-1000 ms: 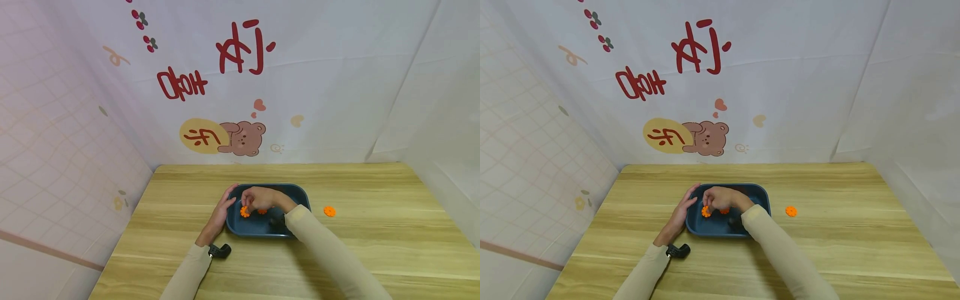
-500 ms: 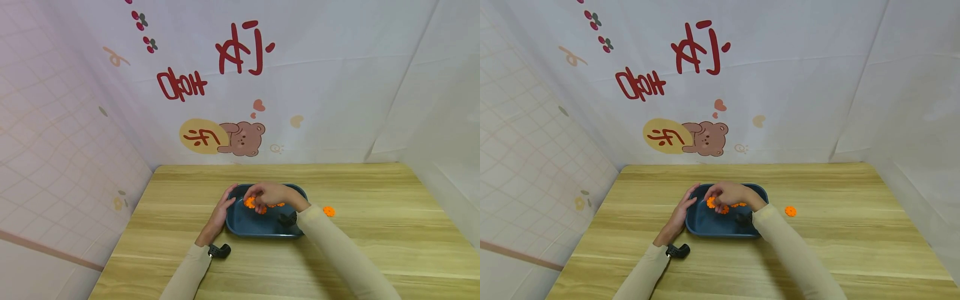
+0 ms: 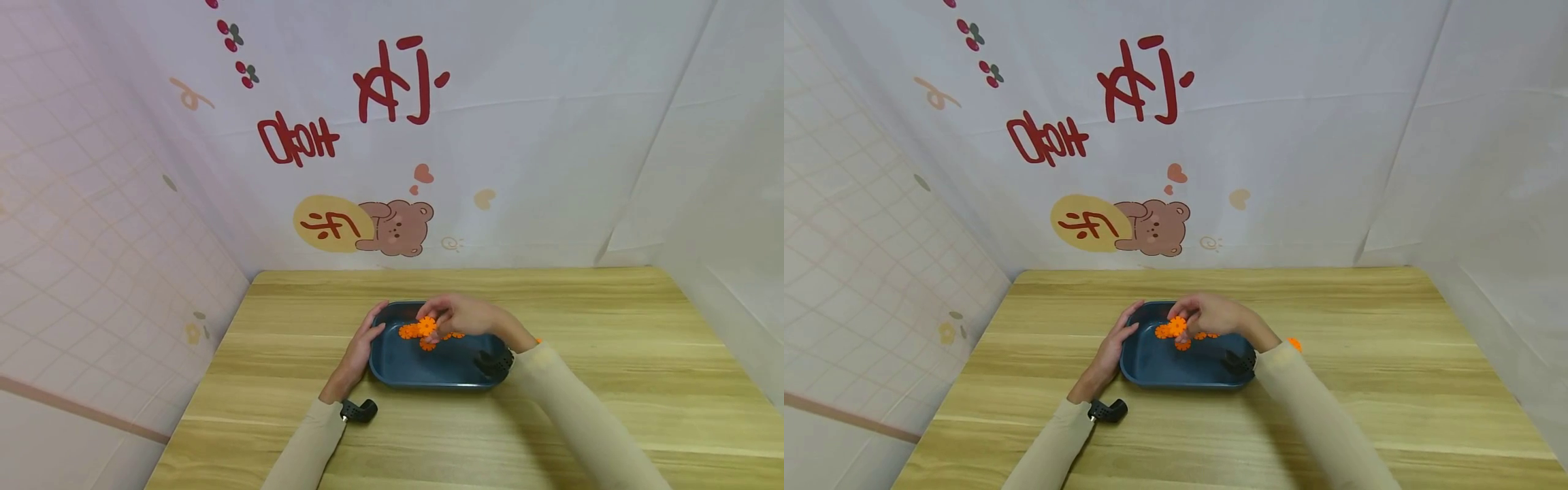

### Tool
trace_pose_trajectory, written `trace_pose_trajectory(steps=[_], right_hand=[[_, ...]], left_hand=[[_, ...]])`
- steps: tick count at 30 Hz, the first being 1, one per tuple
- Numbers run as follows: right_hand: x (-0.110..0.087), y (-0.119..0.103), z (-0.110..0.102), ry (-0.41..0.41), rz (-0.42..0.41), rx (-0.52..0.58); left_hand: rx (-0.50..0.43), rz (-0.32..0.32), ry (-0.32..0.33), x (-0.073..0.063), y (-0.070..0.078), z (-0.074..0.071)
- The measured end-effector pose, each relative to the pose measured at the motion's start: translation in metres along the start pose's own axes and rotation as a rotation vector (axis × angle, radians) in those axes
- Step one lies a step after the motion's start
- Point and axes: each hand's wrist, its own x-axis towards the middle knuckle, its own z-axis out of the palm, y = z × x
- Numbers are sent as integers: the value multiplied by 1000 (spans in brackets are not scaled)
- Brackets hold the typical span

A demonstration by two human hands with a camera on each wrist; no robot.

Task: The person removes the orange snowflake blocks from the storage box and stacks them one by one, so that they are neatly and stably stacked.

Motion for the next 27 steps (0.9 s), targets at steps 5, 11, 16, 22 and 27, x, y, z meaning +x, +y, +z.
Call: trace_pose_trajectory(steps=[5, 11, 16, 22, 27], right_hand=[[-12, 3, -4, 24, -2, 27], [-29, 4, -10, 47, -43, 17], [-43, 12, -16, 119, -118, -71], [-59, 27, -21, 270, -159, -178], [-74, 34, -24, 392, -119, -260]], left_hand=[[4, 6, 4, 0, 1, 0], [1, 6, 1, -1, 1, 0], [2, 7, 4, -1, 1, 0], [-2, 9, 2, 0, 0, 1], [-9, 11, -2, 1, -1, 1]])
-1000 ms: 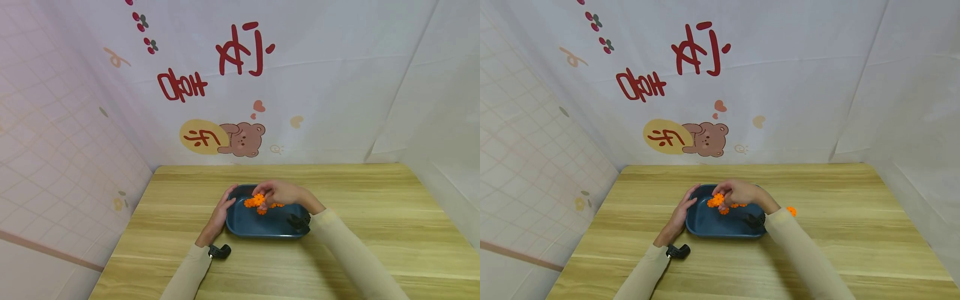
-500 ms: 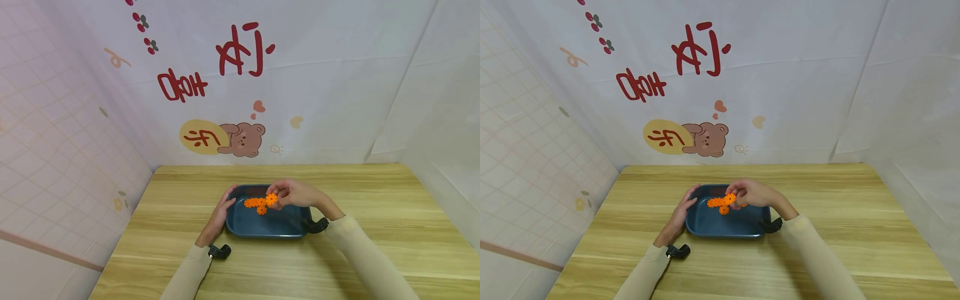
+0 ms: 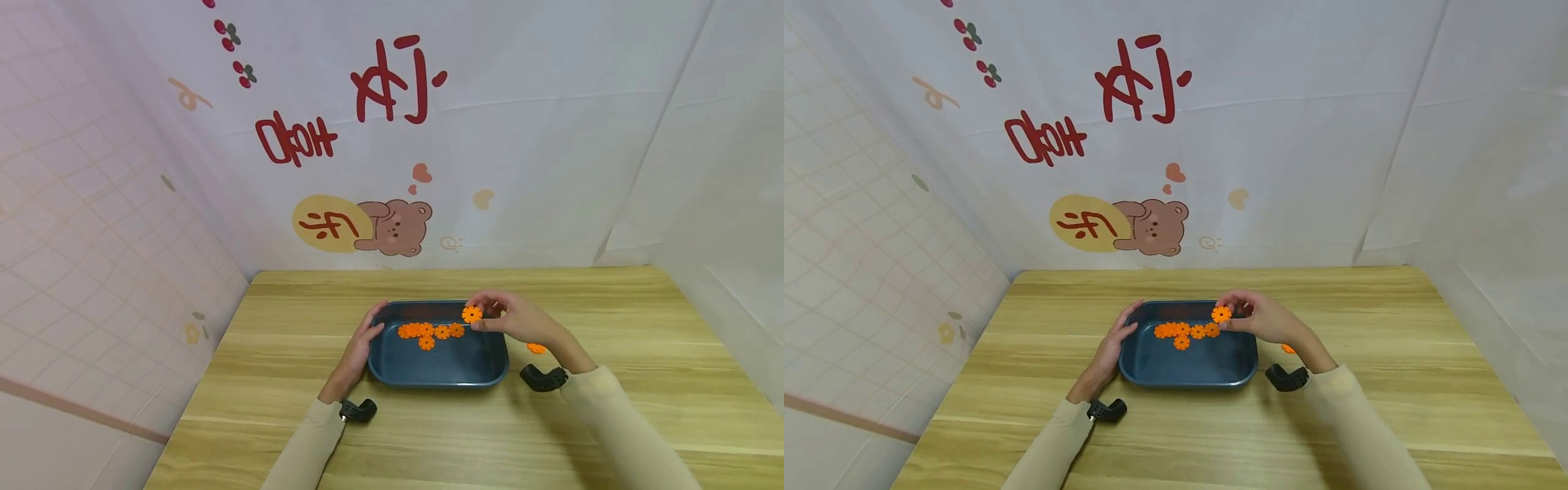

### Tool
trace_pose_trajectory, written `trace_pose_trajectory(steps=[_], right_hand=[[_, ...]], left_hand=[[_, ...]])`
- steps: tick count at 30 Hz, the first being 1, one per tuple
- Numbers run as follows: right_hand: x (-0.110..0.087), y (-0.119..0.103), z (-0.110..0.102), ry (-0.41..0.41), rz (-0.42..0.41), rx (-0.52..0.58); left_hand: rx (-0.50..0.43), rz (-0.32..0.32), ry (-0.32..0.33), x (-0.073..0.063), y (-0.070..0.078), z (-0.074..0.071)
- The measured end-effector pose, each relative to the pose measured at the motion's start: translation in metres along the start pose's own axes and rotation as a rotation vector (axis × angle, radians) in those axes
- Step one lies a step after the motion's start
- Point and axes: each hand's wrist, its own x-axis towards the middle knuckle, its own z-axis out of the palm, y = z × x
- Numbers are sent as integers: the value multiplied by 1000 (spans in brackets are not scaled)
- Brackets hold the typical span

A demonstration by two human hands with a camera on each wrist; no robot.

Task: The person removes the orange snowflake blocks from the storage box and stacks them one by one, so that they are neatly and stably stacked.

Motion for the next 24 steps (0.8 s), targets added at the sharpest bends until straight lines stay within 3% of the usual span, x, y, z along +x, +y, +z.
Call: trace_pose_trajectory(steps=[12, 18, 24], right_hand=[[-36, 26, -17, 147, 111, 18], [-56, 37, -23, 204, 166, -35], [-70, 49, -27, 227, 159, -54]], left_hand=[[21, 1, 3, 1, -1, 0], [2, -2, -8, 1, -2, 0], [-3, -1, 2, 0, -2, -2]])
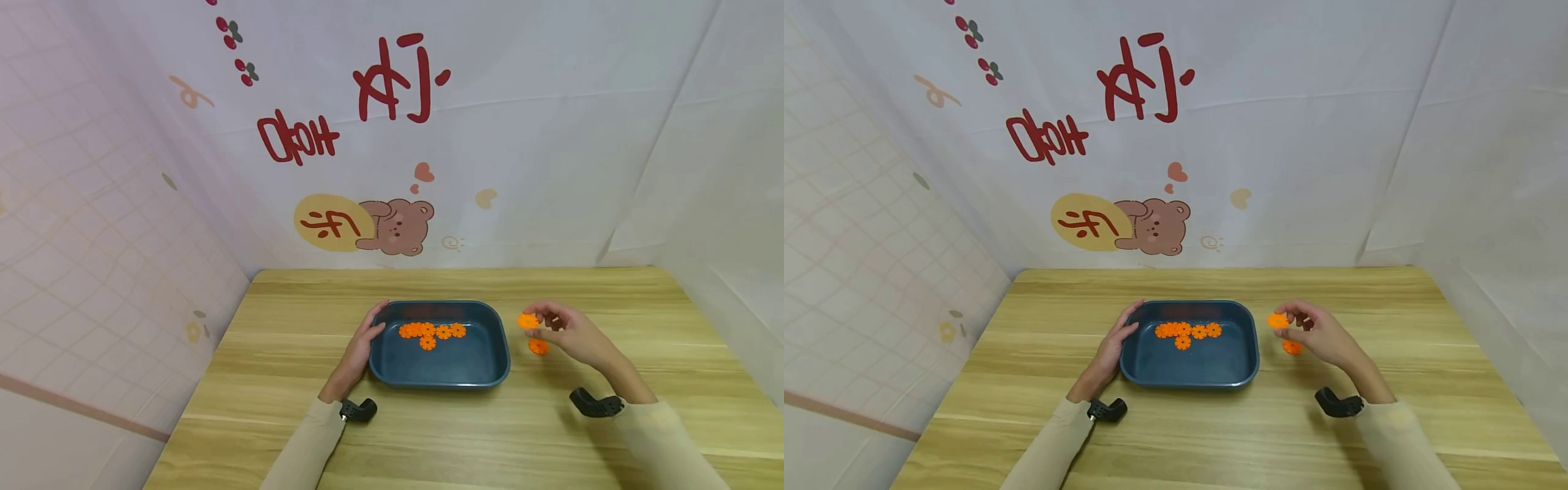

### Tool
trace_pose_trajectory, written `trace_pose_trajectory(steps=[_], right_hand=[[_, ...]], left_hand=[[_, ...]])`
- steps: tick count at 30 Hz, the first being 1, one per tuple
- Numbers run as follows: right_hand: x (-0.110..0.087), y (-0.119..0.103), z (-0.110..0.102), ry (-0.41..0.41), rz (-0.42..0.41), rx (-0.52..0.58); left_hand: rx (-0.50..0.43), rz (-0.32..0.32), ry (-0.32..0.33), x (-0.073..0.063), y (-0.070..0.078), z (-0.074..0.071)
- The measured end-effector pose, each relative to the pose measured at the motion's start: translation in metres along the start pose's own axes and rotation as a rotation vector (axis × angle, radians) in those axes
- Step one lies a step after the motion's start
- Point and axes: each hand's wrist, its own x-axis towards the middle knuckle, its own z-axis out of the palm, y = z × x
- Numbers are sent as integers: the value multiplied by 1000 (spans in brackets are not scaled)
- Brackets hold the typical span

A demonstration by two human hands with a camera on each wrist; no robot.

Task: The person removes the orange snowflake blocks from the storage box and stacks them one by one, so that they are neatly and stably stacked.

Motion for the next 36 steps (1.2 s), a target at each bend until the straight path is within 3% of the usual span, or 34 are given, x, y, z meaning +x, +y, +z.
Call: trace_pose_trajectory(steps=[9, 18, 36], right_hand=[[-16, 22, 0, 24, -33, 6], [-28, 40, 6, 8, 56, 51], [-28, 54, 16, 4, 61, 54]], left_hand=[[-10, -1, -12, -1, 2, 0], [-11, -4, -12, -1, 2, 0], [-1, 7, -14, -1, 1, 0]])
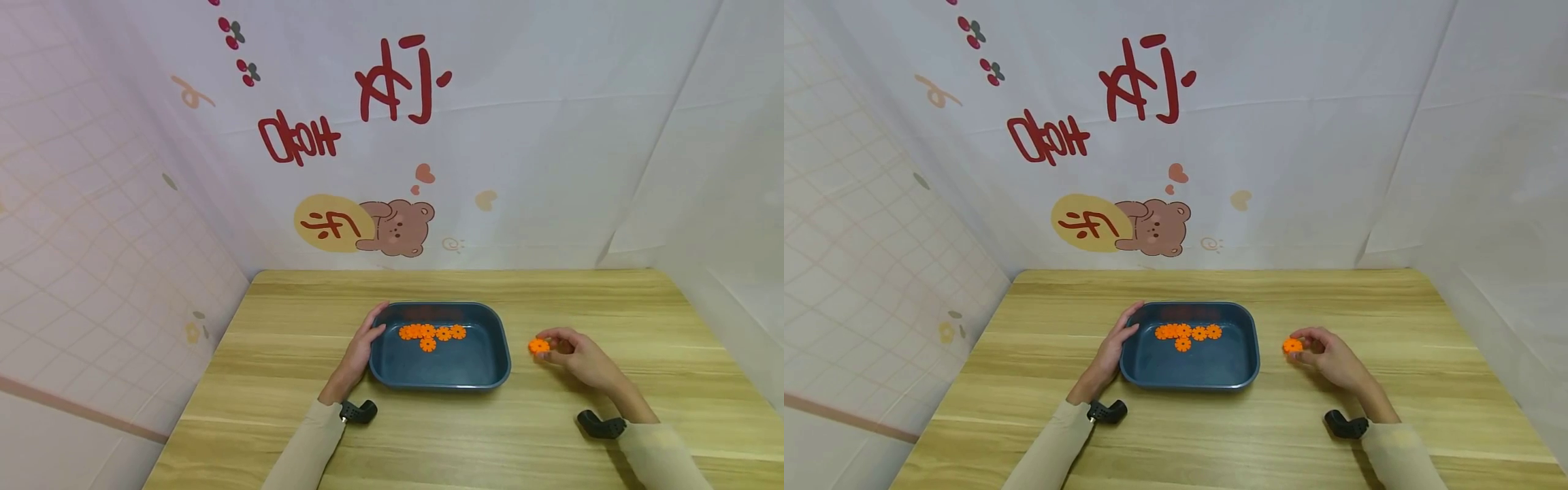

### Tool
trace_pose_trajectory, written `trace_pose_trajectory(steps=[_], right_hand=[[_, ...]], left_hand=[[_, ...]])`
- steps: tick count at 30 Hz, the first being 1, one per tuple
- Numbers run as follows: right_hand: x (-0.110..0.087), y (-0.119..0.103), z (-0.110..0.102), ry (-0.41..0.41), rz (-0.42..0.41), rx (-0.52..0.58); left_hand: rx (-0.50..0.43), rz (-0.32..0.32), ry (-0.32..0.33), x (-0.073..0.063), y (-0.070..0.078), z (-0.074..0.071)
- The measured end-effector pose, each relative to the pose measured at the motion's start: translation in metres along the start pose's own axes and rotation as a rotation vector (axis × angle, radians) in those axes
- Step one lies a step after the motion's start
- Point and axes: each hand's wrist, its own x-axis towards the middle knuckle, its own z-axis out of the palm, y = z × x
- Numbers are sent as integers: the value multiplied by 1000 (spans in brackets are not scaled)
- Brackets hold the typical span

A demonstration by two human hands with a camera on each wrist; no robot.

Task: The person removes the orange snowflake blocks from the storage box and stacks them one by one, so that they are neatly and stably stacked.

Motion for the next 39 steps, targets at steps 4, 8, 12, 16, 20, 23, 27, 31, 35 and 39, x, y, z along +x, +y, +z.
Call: trace_pose_trajectory(steps=[4, 8, 12, 16, 20, 23, 27, 31, 35, 39], right_hand=[[0, 0, 1, 9, 9, -10], [0, 1, 2, 13, -4, -5], [1, 2, 3, 17, -4, -13], [2, 3, 3, 22, 16, -41], [3, 3, 3, 23, 19, -84], [3, 4, 3, 23, 19, -109], [4, 5, 4, 22, 23, -125], [4, 5, 4, 20, 34, -137], [4, 4, 5, 24, 38, -150], [5, 5, 6, 30, 28, -160]], left_hand=[[9, -4, 7, 0, 0, 0], [13, -8, 14, 1, 0, 0], [18, -16, 17, 0, 1, 0], [18, -19, 21, -1, 3, 1], [14, -17, 20, 0, 3, 1], [10, -19, 19, 0, 2, 1], [11, -20, 19, 0, 2, 1], [10, -21, 21, -1, 2, 1], [2, -19, 17, -1, 1, 0], [0, -18, 16, 0, 1, 0]])
